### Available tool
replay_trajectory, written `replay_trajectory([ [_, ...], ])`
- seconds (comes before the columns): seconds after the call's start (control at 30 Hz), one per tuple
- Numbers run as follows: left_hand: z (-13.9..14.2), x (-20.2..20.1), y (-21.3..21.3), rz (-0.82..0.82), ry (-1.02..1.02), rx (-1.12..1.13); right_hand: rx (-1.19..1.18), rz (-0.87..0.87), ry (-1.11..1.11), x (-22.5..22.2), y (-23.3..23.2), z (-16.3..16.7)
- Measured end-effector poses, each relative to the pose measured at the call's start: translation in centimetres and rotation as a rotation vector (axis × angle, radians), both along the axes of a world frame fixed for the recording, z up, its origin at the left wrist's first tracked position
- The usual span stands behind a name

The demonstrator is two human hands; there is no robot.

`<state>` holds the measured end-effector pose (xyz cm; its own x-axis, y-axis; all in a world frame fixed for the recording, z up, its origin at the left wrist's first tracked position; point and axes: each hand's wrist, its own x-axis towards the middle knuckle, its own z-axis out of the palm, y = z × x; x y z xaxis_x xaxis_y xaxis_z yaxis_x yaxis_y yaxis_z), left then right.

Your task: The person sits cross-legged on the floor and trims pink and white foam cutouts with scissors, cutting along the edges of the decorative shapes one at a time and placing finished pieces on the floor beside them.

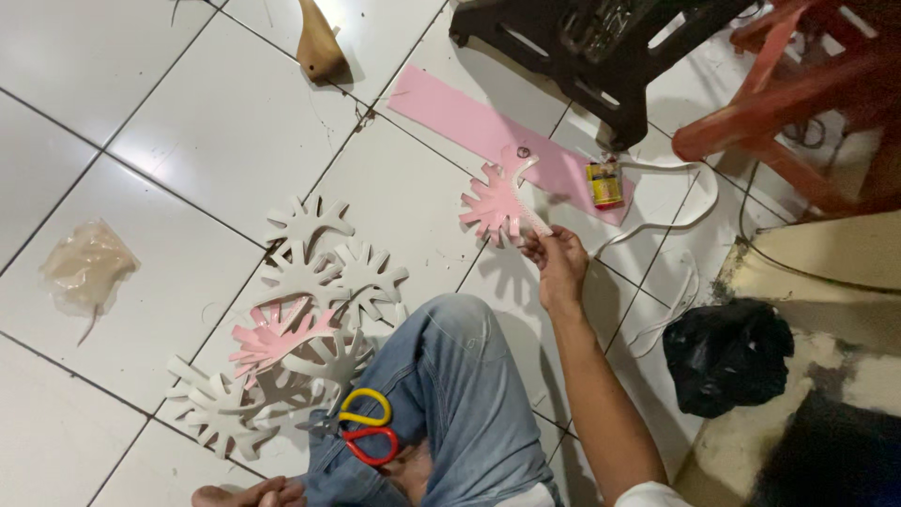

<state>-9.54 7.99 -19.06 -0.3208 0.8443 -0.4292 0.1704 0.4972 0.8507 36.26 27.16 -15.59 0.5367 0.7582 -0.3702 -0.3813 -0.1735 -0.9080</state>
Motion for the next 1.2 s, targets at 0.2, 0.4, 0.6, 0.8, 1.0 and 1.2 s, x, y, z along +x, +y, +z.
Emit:
replay_trajectory([
  [0.2, 1.4, 1.7, -1.5, 0.035, 0.081, 0.194, -0.210, 0.157, -0.741, 0.0, -3.8, -0.9],
  [0.4, 8.5, 2.7, -3.6, 0.062, 0.095, -0.144, -0.225, 0.464, -0.632, -3.0, -5.9, 3.4],
  [0.6, 11.0, 1.9, -3.9, 0.200, 0.062, -0.122, 0.194, 1.159, -0.750, -13.0, -7.9, 6.9],
  [0.8, 8.8, 0.3, -2.2, 0.178, 0.181, -0.013, 0.342, 1.717, -1.625, -21.6, -11.3, 5.0],
  [1.0, 7.6, 1.3, 2.5, 0.131, 0.122, -0.065, 0.313, 1.669, -1.610, -19.9, -11.4, 5.4],
  [1.2, 6.8, 4.0, 6.6, -0.120, 0.767, 0.507, -0.027, 1.573, -1.494, -13.6, -11.4, 8.3],
])
